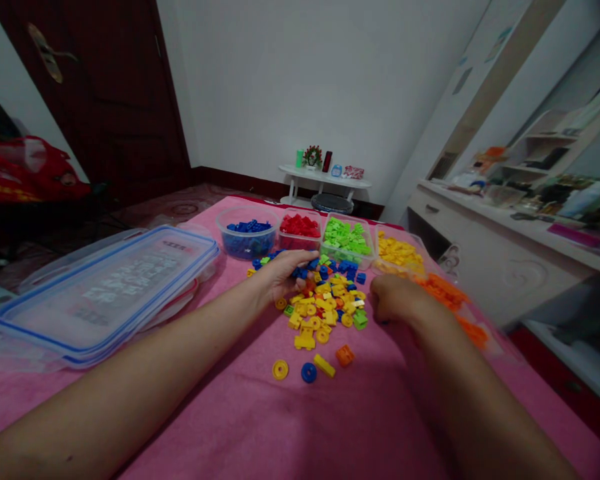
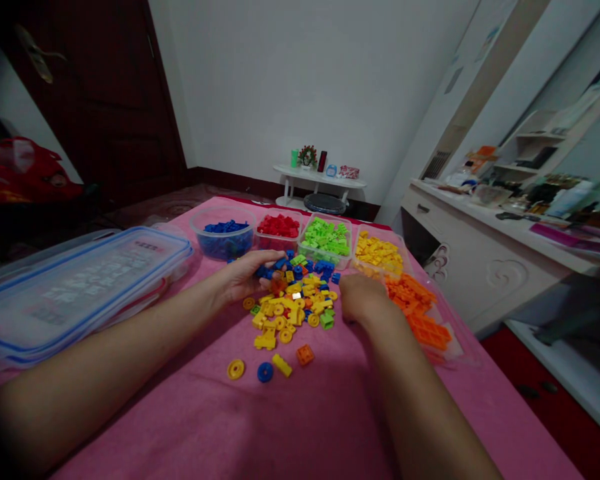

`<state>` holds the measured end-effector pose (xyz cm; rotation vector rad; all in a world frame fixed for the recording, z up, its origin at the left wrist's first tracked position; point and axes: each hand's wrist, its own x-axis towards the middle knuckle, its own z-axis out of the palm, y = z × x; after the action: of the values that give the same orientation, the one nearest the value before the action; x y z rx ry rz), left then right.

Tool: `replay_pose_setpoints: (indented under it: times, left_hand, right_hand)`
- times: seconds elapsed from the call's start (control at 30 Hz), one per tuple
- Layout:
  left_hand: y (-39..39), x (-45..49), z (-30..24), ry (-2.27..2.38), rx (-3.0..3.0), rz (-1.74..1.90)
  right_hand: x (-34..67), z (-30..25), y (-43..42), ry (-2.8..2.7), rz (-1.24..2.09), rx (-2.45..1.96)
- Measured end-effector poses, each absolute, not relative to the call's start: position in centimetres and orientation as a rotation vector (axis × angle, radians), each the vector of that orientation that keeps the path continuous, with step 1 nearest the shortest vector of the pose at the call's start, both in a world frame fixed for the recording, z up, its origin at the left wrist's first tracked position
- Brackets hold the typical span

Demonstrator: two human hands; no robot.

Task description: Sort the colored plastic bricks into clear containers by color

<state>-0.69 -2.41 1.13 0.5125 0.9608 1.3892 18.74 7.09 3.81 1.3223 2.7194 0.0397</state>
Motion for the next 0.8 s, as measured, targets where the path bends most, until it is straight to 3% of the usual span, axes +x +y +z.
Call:
replay_pose_setpoints:
  times: [0.1,0.3,0.47,0.63,0.8]
  left_hand:
    - [-2.5,-0.3,1.1,1.028,0.484,1.338]
    - [-2.8,-0.1,0.6,0.746,0.471,1.164]
    - [-2.9,-0.6,1.0,0.691,0.444,1.059]
    - [-1.9,-3.1,5.3,0.949,0.706,1.498]
    - [0.6,-9.4,8.8,1.811,1.276,1.800]
  right_hand:
    - [17.7,5.3,6.2,2.867,-0.009,1.334]
    - [15.1,7.4,2.8,3.511,-0.599,1.021]
    - [14.9,7.0,2.9,3.640,-0.547,1.026]
    - [14.5,6.3,2.9,3.574,-0.534,0.973]
    - [14.0,5.6,2.7,3.528,-0.592,0.921]
